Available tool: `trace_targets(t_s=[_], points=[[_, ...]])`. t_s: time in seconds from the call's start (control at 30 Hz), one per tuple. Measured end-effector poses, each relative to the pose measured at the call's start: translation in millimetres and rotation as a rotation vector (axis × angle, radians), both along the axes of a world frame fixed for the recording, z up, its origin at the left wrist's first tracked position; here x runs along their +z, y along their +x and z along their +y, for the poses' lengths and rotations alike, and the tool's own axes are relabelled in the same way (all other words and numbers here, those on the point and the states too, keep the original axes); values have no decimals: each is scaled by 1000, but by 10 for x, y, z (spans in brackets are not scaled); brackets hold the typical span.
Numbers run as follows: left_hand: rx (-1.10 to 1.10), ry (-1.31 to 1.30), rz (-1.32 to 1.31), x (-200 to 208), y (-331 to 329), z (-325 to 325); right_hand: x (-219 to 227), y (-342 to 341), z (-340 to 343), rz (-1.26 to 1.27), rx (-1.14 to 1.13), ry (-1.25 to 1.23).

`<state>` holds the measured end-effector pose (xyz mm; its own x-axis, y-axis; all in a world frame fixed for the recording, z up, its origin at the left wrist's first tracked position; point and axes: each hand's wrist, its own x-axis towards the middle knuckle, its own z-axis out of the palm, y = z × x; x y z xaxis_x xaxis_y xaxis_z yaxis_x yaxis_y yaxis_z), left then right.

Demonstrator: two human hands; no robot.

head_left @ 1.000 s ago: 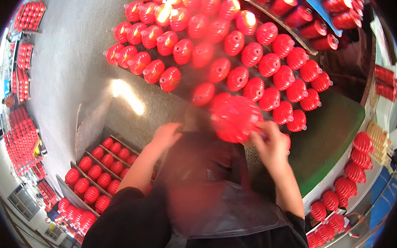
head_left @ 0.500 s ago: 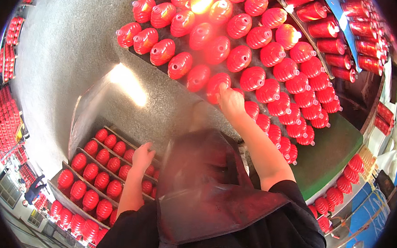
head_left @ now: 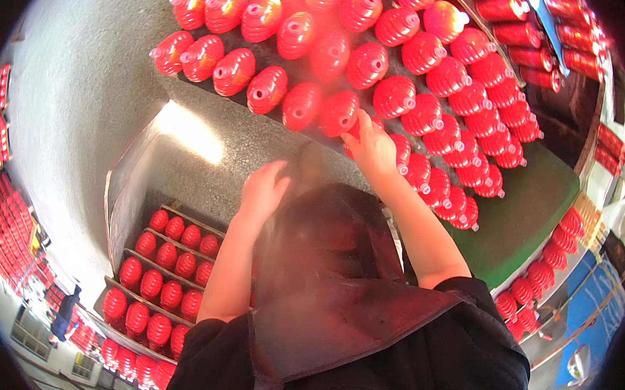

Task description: The person applies gold labels to red plastic bottles by hand, smoothing each label around the bottle body. After labeling, the person moves the bottles to a green tray and arranges them in rows.

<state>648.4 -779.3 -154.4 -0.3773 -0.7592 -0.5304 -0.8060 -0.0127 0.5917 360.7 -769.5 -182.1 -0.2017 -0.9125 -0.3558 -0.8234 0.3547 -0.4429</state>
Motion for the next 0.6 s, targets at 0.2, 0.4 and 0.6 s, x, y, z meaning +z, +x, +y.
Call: trace_targets(t_s=[0.2,0.4,0.6], points=[[-80,2,132,-6,-788,-285,312,-239,1271,-93,82,-13],[-161,-1,203,-130,-1319,-7,281,-304,2005,-194,55,219],[-262,-420,234,-215,-1875,325,115,-591,2287,-199,59,175]])
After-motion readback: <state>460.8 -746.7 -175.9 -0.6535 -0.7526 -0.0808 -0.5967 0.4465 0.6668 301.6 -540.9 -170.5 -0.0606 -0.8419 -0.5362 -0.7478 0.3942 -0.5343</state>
